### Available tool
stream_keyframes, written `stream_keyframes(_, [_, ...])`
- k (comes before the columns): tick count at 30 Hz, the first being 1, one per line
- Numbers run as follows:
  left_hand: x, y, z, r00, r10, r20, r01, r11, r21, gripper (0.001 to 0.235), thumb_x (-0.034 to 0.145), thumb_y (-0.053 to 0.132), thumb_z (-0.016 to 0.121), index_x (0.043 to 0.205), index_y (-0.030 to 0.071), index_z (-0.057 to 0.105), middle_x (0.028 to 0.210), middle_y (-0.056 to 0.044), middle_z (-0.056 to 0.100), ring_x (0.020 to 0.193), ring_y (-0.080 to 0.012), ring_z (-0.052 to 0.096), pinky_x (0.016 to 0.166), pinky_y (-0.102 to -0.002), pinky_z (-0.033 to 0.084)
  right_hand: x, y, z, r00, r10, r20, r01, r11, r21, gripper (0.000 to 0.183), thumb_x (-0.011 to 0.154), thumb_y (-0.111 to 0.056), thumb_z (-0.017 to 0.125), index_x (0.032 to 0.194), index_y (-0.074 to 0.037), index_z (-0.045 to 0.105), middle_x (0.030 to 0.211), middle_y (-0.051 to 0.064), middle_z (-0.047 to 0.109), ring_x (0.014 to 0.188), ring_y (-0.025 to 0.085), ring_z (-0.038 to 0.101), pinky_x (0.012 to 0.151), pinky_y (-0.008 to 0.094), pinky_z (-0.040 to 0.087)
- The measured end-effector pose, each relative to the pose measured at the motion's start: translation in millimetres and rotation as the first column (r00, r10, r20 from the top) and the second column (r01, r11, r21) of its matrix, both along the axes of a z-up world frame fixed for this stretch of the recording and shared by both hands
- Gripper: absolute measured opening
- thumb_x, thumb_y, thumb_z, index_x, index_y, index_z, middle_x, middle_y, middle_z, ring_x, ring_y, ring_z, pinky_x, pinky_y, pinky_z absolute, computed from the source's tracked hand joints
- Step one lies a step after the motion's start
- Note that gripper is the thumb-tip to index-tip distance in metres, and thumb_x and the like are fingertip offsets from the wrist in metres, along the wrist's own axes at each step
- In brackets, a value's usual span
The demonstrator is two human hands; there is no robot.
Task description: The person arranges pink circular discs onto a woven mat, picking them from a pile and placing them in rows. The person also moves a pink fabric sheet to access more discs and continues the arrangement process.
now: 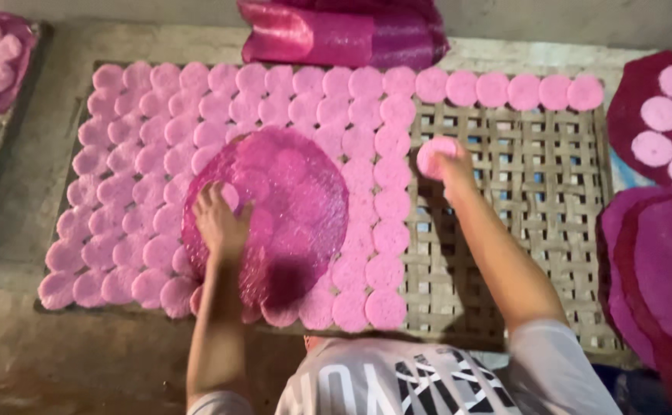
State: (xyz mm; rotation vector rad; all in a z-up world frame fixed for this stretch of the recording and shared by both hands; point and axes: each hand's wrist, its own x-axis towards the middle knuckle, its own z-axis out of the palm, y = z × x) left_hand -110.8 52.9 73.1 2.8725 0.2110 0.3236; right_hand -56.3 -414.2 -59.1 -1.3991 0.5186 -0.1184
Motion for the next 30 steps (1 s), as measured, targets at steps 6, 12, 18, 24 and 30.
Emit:
stream_keyframes(6, [14, 25, -40, 0.957, 0.124, -0.263, -0.116, 0.992, 0.045, 0.047, 0.093, 0.027, 0.073, 0.136, 0.015, 0.060, 0.143, -0.010, 0.057, 0.129, -0.0298, 0.054, 0.100, -0.049, 0.052, 100, -26, -38, 0.988, 0.098, 0.118, -0.066, 0.967, -0.247, 0.028, 0.083, -0.005, 0.079, 0.110, -0.004, 0.071, 0.103, 0.008, 0.074, 0.094, 0.020, 0.068, 0.081, 0.034, 0.056])
stream_keyframes(12, [11, 36, -51, 0.956, 0.156, -0.250, -0.124, 0.983, 0.137, 0.042, 0.095, 0.019, 0.069, 0.136, 0.014, 0.061, 0.137, -0.011, 0.061, 0.115, -0.0245, 0.065, 0.093, -0.042, 0.059, 108, -11, -18, 0.962, 0.158, 0.223, 0.098, 0.562, -0.821, 0.032, 0.079, -0.007, 0.084, 0.105, -0.001, 0.067, 0.097, 0.018, 0.070, 0.092, 0.036, 0.067, 0.082, 0.043, 0.052])
stream_keyframes(18, [24, 50, -47, 0.943, 0.177, -0.281, -0.134, 0.977, 0.165, 0.049, 0.103, -0.004, 0.054, 0.149, 0.011, 0.053, 0.145, -0.016, 0.058, 0.090, -0.0266, 0.073, 0.068, -0.037, 0.067, 69, 22, 39, 0.868, 0.192, 0.459, 0.386, 0.322, -0.865, 0.052, 0.073, -0.002, 0.081, 0.121, -0.002, 0.061, 0.113, 0.022, 0.058, 0.104, 0.042, 0.054, 0.089, 0.051, 0.045])
stream_keyframes(24, [30, 28, 15, 0.900, 0.295, -0.320, -0.420, 0.391, -0.819, 0.064, 0.091, 0.001, 0.061, 0.151, 0.016, 0.043, 0.146, -0.012, 0.046, 0.122, -0.0288, 0.061, 0.089, -0.038, 0.064, -6, 110, 85, 0.905, 0.375, 0.199, -0.323, 0.913, -0.250, 0.023, 0.099, -0.014, 0.065, 0.120, -0.005, 0.065, 0.115, 0.009, 0.074, 0.104, 0.018, 0.071, 0.089, 0.030, 0.057])
stream_keyframes(30, [16, -121, 28, 0.861, -0.439, -0.257, -0.142, 0.278, -0.950, 0.049, 0.095, 0.006, 0.061, 0.144, 0.007, 0.057, 0.139, -0.024, 0.068, 0.114, -0.0358, 0.071, 0.087, -0.037, 0.062, -40, 140, 74, 0.874, 0.476, 0.101, -0.448, 0.707, 0.548, 0.045, 0.091, -0.020, 0.072, 0.131, -0.002, 0.064, 0.114, 0.013, 0.074, 0.101, 0.021, 0.073, 0.092, 0.030, 0.062])
